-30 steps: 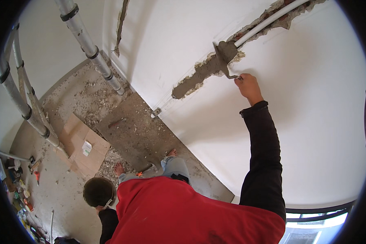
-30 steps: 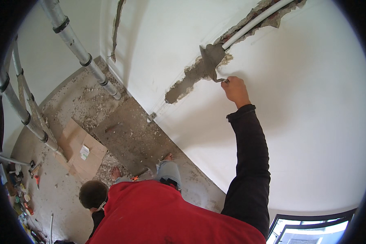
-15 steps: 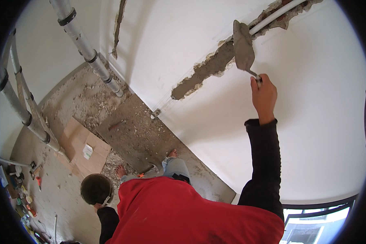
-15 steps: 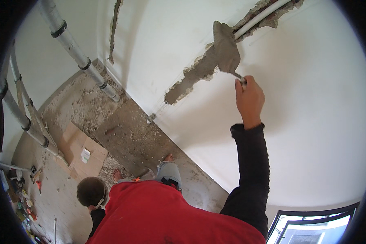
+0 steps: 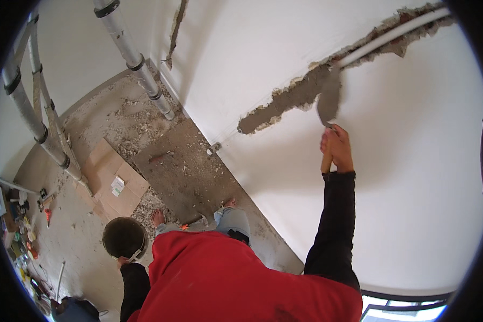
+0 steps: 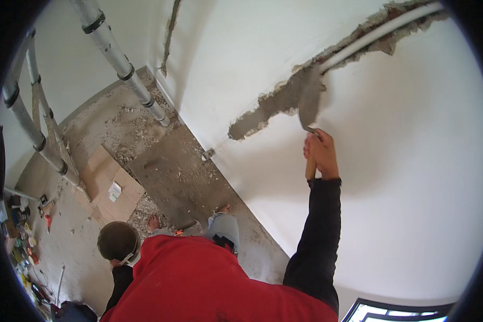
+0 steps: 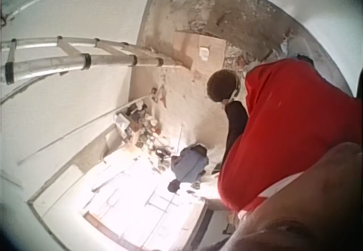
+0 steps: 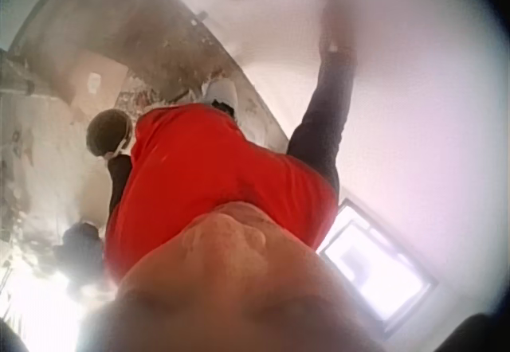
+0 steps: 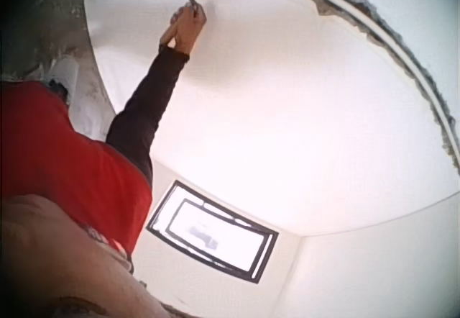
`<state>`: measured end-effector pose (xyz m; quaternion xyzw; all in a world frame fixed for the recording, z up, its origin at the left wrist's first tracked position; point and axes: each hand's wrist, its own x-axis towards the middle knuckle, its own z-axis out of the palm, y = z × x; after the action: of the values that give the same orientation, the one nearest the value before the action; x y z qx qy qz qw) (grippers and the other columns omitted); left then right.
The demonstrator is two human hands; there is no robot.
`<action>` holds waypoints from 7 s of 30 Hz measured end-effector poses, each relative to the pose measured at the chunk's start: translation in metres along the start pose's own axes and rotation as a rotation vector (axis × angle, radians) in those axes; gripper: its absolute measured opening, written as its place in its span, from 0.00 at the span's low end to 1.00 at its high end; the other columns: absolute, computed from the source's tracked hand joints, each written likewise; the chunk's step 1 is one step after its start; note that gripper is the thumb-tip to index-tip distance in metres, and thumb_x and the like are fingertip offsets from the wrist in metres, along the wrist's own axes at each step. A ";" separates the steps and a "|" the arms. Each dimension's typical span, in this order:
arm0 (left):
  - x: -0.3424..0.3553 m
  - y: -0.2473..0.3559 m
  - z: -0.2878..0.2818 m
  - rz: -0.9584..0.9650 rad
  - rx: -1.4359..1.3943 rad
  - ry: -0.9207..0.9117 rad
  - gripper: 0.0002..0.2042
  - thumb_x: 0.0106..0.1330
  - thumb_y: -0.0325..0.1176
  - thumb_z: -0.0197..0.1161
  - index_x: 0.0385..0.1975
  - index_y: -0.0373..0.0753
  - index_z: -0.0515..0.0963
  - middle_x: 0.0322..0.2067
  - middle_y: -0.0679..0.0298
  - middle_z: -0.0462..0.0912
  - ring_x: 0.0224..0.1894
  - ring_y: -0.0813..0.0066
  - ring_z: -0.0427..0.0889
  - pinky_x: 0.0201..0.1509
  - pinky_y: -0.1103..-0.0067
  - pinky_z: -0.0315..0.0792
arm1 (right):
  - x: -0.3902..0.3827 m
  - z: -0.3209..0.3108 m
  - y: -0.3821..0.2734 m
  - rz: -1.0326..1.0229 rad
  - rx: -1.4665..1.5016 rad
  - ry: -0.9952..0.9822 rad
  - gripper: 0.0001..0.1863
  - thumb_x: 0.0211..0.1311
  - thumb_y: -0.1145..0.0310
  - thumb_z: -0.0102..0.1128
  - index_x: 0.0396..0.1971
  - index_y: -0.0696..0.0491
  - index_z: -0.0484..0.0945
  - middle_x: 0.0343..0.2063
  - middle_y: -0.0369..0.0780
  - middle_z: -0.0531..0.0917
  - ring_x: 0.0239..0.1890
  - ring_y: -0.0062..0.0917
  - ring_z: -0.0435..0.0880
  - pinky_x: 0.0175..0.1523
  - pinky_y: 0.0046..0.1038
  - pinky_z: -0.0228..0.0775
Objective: The person applies mortar from a bucket into a horizontal gap in a wall using a trowel.
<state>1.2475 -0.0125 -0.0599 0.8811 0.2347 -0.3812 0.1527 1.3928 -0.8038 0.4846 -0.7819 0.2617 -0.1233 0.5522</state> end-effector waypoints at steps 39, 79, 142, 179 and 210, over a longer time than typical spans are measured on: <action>0.002 0.009 -0.014 -0.052 -0.031 -0.151 0.12 0.46 0.30 0.74 0.32 0.45 0.89 0.31 0.61 0.89 0.34 0.68 0.88 0.42 0.72 0.81 | 0.037 0.021 0.124 -0.359 -0.961 0.305 0.18 0.73 0.54 0.47 0.33 0.55 0.74 0.26 0.55 0.81 0.31 0.59 0.79 0.37 0.55 0.68; 0.021 0.021 -0.087 0.016 -0.255 -0.168 0.10 0.47 0.31 0.73 0.32 0.45 0.89 0.31 0.62 0.89 0.33 0.67 0.87 0.41 0.70 0.81 | 0.013 0.107 0.146 -0.094 -0.781 0.520 0.15 0.65 0.58 0.59 0.44 0.53 0.75 0.34 0.45 0.85 0.37 0.43 0.85 0.43 0.45 0.76; 0.082 0.115 -0.117 0.145 -0.197 -0.249 0.08 0.52 0.29 0.67 0.31 0.41 0.88 0.30 0.60 0.88 0.31 0.67 0.87 0.37 0.69 0.80 | -0.069 0.007 0.150 -0.047 -0.891 0.468 0.20 0.70 0.50 0.50 0.37 0.53 0.77 0.27 0.47 0.84 0.33 0.46 0.84 0.38 0.47 0.75; 0.057 0.057 -0.077 -0.002 -0.345 -0.300 0.07 0.54 0.28 0.63 0.30 0.40 0.88 0.29 0.59 0.88 0.30 0.66 0.86 0.35 0.68 0.80 | 0.006 -0.002 -0.044 -0.397 -0.661 0.693 0.21 0.70 0.54 0.54 0.29 0.59 0.76 0.19 0.51 0.77 0.26 0.51 0.78 0.31 0.42 0.69; 0.005 0.012 -0.066 -0.099 -0.396 -0.206 0.09 0.58 0.30 0.58 0.29 0.39 0.87 0.29 0.58 0.88 0.31 0.65 0.86 0.37 0.68 0.80 | 0.026 0.054 0.106 -0.164 -1.105 0.588 0.19 0.70 0.50 0.52 0.33 0.52 0.74 0.23 0.45 0.83 0.29 0.48 0.83 0.34 0.46 0.75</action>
<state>1.2958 0.0084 -0.0188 0.7778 0.3311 -0.4225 0.3268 1.4112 -0.8014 0.3643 -0.9027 0.3667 -0.2217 -0.0392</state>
